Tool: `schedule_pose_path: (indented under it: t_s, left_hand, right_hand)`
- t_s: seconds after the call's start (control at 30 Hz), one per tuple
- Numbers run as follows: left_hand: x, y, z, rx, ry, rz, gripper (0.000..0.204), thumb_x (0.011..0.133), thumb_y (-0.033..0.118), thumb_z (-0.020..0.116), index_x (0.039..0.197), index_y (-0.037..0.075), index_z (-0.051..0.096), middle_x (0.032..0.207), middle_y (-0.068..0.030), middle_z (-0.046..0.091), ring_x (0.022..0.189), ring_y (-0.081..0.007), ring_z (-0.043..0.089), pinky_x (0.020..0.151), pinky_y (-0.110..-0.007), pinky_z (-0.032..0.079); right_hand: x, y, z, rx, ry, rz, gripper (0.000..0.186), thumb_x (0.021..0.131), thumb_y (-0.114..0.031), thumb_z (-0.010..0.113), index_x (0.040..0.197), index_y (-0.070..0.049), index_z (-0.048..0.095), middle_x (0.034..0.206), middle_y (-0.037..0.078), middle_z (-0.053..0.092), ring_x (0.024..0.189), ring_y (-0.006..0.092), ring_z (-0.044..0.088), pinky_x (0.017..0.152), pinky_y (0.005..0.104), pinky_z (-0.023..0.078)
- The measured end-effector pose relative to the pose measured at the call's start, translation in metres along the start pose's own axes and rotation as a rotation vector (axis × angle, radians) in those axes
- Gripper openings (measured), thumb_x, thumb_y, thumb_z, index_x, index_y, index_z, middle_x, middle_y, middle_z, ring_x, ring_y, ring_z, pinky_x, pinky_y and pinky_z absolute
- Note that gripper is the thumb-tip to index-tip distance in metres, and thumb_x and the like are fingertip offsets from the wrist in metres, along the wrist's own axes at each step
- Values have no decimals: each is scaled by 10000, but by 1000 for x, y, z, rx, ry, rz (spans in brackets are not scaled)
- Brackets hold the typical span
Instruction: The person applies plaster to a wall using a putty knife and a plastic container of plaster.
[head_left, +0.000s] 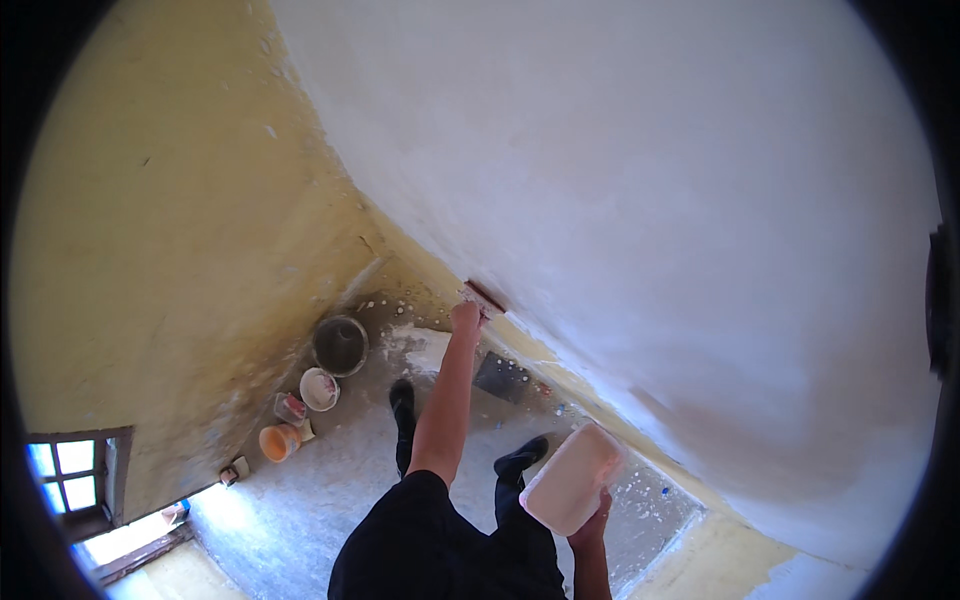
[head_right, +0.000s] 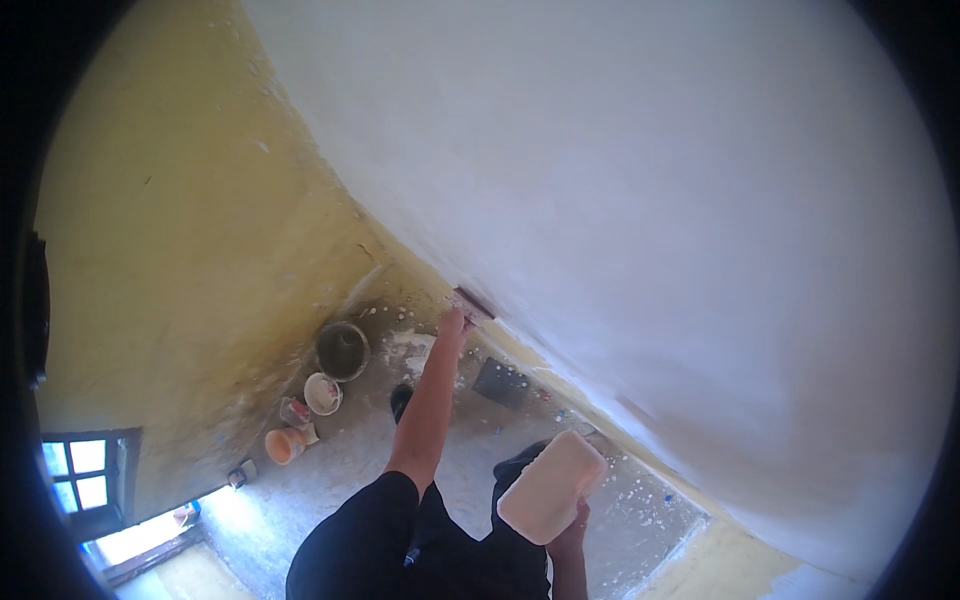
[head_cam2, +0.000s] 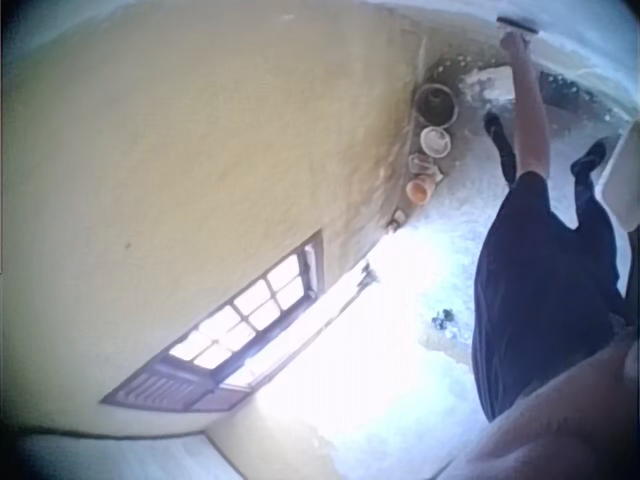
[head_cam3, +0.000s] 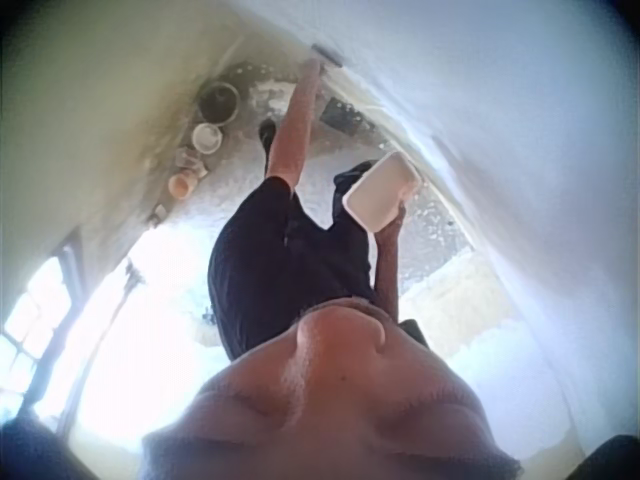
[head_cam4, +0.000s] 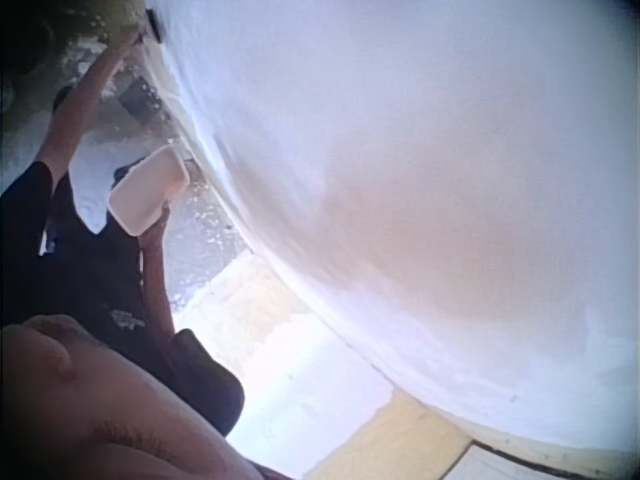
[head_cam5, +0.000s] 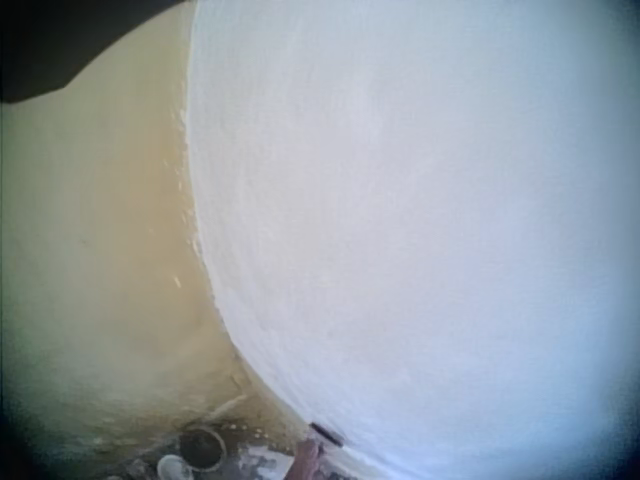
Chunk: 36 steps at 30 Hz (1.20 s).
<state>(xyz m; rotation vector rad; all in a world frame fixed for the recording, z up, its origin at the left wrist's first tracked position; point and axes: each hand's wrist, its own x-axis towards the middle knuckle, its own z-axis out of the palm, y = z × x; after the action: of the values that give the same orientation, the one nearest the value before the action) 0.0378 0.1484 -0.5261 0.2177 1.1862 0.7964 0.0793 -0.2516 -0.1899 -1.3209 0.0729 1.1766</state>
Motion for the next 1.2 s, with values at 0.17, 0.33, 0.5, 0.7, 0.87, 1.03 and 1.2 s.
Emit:
schedule_pose_path:
  t_s: [0.17, 0.33, 0.5, 0.7, 0.87, 1.03, 1.2]
  left_hand:
    - [-105, 51, 53, 96, -16, 113, 140, 815, 3, 563, 936, -1, 634, 850, -79, 624, 722, -179, 628, 648, -329, 577]
    - [-161, 96, 66, 102, -48, 201, 180, 834, -19, 547, 988, -5, 640, 876, -75, 635, 739, -163, 629, 644, -313, 576]
    - [-215, 136, 68, 127, -175, 143, 194, 850, -18, 546, 1033, -1, 610, 947, -83, 634, 841, -187, 648, 730, -322, 559]
    - [-213, 177, 45, -146, -174, 413, 181, 913, 12, 523, 1061, 34, 625, 971, -33, 642, 871, -143, 622, 741, -285, 516]
    - [-109, 116, 22, 458, 187, 703, 196, 917, 91, 542, 1079, 8, 618, 852, -128, 648, 734, -218, 636, 643, -349, 503]
    - [-71, -15, 56, 789, 487, 1139, 434, 881, 74, 519, 1315, 45, 521, 735, -235, 640, 553, -364, 574, 529, -449, 440]
    - [-161, -129, 73, 774, 107, 869, 573, 835, -7, 472, 1399, 85, 425, 1153, -281, 564, 822, -416, 631, 677, -454, 507]
  right_hand:
    - [-8, -4, -11, -369, -120, -169, 586, 947, -512, 339, 1342, -82, 394, 1237, 102, 527, 1134, 256, 543, 946, 420, 466]
    - [7, 8, -21, -13, -109, -35, 647, 922, -560, 362, 1368, -91, 375, 1265, 100, 519, 1167, 281, 529, 985, 441, 436]
    - [15, 7, -27, 137, -63, 21, 654, 917, -573, 351, 1370, -103, 376, 1265, 92, 522, 1174, 278, 528, 974, 440, 442]
    - [16, 4, -27, 41, -39, -18, 650, 921, -567, 353, 1358, -87, 387, 1249, 99, 525, 1154, 268, 541, 956, 432, 457]
    - [12, -13, -7, -194, -96, -94, 605, 941, -529, 345, 1323, -65, 415, 1220, 107, 532, 1131, 250, 554, 925, 408, 479]
    - [17, -12, 0, -51, -35, -2, 576, 959, -507, 324, 1303, -57, 427, 1212, 105, 534, 1125, 236, 550, 898, 398, 494]
    - [19, 3, -20, -191, 11, -86, 580, 958, -510, 317, 1319, -67, 414, 1214, 111, 532, 1139, 236, 543, 904, 399, 491]
